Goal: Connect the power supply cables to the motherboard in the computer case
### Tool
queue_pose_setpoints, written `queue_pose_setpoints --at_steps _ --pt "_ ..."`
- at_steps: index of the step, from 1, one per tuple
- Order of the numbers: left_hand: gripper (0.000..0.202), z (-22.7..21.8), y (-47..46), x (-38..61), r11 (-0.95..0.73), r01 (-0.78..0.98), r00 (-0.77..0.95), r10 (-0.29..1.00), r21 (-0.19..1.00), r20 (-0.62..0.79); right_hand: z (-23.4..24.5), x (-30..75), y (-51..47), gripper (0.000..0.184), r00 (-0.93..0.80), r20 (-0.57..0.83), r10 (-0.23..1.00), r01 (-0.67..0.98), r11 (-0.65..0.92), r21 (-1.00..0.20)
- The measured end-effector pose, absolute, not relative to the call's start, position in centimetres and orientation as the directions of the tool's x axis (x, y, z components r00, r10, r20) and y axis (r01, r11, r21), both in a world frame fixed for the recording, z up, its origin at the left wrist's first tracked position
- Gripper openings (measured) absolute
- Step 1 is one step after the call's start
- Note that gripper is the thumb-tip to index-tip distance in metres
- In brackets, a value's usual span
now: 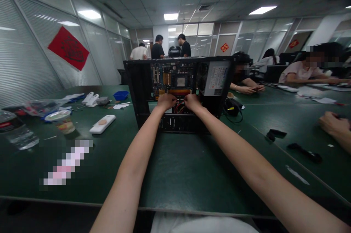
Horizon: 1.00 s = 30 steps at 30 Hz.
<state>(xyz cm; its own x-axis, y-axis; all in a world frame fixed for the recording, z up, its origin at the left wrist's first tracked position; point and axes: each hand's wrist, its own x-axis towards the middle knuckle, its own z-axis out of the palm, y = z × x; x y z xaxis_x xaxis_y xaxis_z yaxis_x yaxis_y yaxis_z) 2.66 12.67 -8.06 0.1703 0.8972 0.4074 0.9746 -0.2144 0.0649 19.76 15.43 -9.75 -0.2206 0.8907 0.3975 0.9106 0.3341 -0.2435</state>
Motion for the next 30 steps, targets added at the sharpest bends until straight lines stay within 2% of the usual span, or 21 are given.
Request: queue_pose_setpoints --at_steps 10,16,21,24,27,30 --pt "0.032 -7.7 12.3 2.9 -0.18 0.983 0.15 0.903 0.039 0.402 -9.5 19.6 15.0 0.027 -0.208 0.386 0.899 0.915 0.319 -0.249" --pt "0.033 -7.1 11.0 2.8 -0.3 0.954 0.263 0.843 0.005 0.469 -8.7 19.7 13.1 0.031 -0.255 0.451 0.855 0.895 0.386 -0.225" --pt "0.03 -7.0 9.1 2.1 -0.47 0.882 0.4 0.744 -0.006 0.535 -8.9 20.9 9.5 0.035 -0.32 0.479 0.817 0.879 0.445 -0.171" --pt "0.042 -7.4 7.6 0.8 -0.482 0.876 0.414 0.745 -0.006 0.523 -10.2 22.9 7.3 0.047 -0.394 0.445 0.804 0.887 0.46 -0.045" --pt "0.053 -8.1 6.2 -0.7 -0.539 0.83 0.538 0.704 -0.146 0.463 -11.7 25.0 6.0 0.049 -0.519 0.381 0.765 0.849 0.513 0.127" --pt "0.057 -9.0 5.6 -1.5 -0.559 0.774 0.633 0.664 -0.298 0.398 -12.3 25.9 5.5 0.046 -0.546 0.379 0.747 0.835 0.523 0.171"
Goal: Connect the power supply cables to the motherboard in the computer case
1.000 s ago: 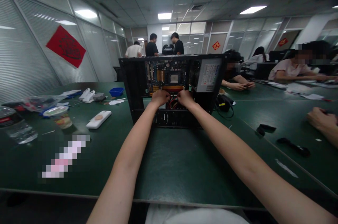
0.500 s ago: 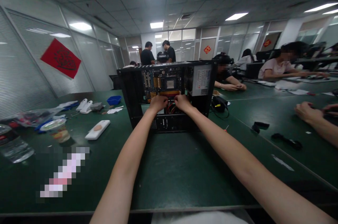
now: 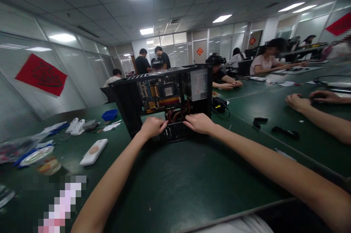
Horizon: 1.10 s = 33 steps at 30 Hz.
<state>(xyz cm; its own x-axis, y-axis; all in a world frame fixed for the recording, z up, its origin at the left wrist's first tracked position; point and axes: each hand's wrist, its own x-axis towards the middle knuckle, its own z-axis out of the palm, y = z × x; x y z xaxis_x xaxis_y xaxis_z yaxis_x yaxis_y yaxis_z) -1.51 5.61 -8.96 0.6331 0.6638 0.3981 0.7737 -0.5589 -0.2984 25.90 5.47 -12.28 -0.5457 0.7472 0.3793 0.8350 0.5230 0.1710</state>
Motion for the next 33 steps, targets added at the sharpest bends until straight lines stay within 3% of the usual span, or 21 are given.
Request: queue_pose_setpoints --at_steps 4,11,15,19,21,26,30,33 --pt "0.058 -9.7 6.3 -1.5 -0.521 0.762 0.648 0.614 -0.384 0.451 -11.8 25.2 5.1 0.049 -0.497 0.379 0.78 0.865 0.48 0.147" --pt "0.051 -9.7 8.9 -3.0 -0.476 0.825 0.561 0.622 -0.306 0.546 -11.2 22.5 4.2 0.05 -0.4 0.359 0.843 0.915 0.392 0.098" --pt "0.047 -10.1 9.9 -3.8 -0.353 0.928 0.348 0.699 -0.122 0.625 -11.3 20.8 3.7 0.048 -0.346 0.374 0.861 0.934 0.353 0.05" --pt "0.052 -10.8 10.9 -4.2 -0.156 0.959 -0.054 0.716 0.235 0.696 -11.1 19.2 2.7 0.044 -0.314 0.393 0.865 0.941 0.339 0.004" --pt "0.054 -11.0 11.6 -4.8 -0.136 0.926 -0.161 0.703 0.353 0.693 -11.0 18.0 1.9 0.043 -0.318 0.385 0.867 0.936 0.35 -0.016" --pt "0.059 -10.9 13.4 -7.7 -0.206 0.895 -0.127 0.73 0.395 0.671 -10.4 12.8 0.3 0.032 -0.35 0.313 0.883 0.922 0.383 -0.049" --pt "0.064 -10.6 12.9 -9.8 -0.123 0.909 -0.186 0.734 0.397 0.653 -9.9 8.5 -0.8 0.036 -0.435 0.322 0.841 0.895 0.444 0.05" --pt "0.066 -10.1 11.1 -10.7 -0.115 0.929 -0.129 0.791 0.351 0.599 -10.0 8.1 -2.4 0.036 -0.633 0.333 0.699 0.774 0.581 0.252"
